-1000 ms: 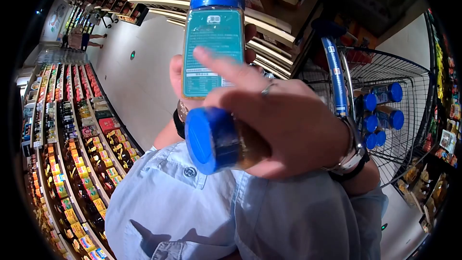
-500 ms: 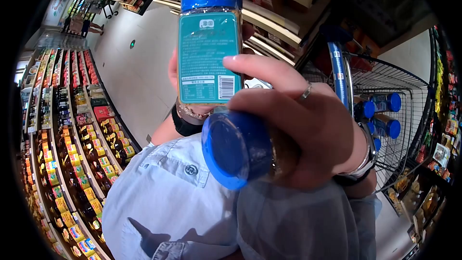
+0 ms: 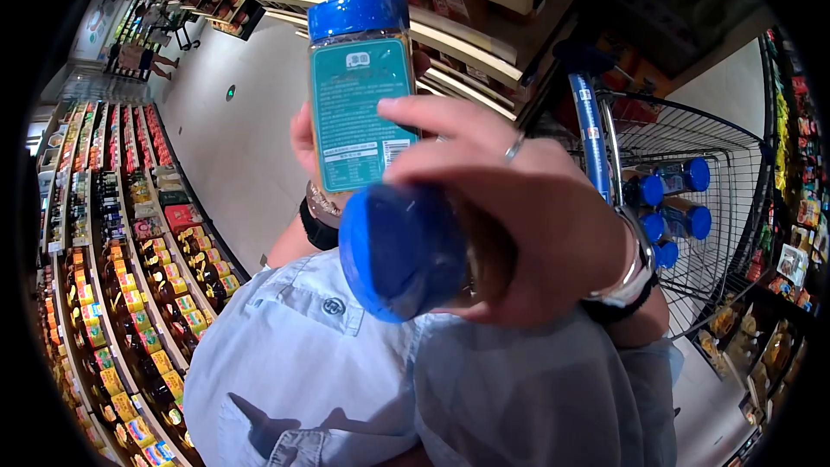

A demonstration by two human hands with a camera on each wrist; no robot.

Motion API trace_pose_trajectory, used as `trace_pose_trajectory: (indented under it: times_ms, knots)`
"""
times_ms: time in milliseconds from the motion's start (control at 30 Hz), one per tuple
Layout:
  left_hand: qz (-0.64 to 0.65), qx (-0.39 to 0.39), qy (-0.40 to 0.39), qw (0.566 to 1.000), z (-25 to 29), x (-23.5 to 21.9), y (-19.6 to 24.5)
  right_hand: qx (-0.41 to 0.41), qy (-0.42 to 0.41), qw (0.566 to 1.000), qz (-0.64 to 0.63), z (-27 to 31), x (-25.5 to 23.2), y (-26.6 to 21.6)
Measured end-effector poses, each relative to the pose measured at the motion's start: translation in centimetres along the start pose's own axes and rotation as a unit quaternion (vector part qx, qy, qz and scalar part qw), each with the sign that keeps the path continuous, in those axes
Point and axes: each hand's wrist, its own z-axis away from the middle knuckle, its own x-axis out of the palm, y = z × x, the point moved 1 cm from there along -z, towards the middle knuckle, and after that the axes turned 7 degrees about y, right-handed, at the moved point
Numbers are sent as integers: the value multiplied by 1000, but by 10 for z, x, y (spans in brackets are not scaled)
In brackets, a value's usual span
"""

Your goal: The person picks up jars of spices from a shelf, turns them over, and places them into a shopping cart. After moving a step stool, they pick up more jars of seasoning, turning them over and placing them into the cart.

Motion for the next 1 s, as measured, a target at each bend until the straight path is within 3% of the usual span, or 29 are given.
trace_pose_trajectory:
  times_ms: [33,100,133,200,267,333,400,467,700,867,900,933,1000]
  knots:
    - [1,-1,-3,1000,0,0,2,0,0,1000,3,4,2,5]
    - [123,-70,-61,988,1,3,3,69,127,968,-206,23,10,24]
    - [126,-72,-66,987,1,3,3,101,188,928,-304,32,11,33]
    - [34,-45,-35,998,1,-2,2,250,286,817,-433,43,3,46]
    - [26,-53,-33,998,1,-2,3,242,304,690,-611,30,0,52]
    - [-6,-51,22,998,2,-5,2,161,182,628,-739,12,-5,59]
    - [-54,-47,50,996,2,-2,1,74,126,575,-805,18,-4,74]
    - [-68,-38,77,994,4,-8,0,85,109,546,-826,20,-8,69]
    - [-61,-82,27,994,-2,3,-7,55,36,522,-850,21,-10,63]
    - [-24,-61,-18,998,-8,16,-14,30,35,485,-873,24,-9,73]
    - [-38,-53,-17,998,-9,16,-15,44,55,516,-853,24,-11,72]
    - [-54,-46,-16,997,-9,16,-15,47,52,516,-854,24,-13,70]
    - [-24,-49,-8,998,-11,14,-16,114,74,555,-821,25,-15,69]
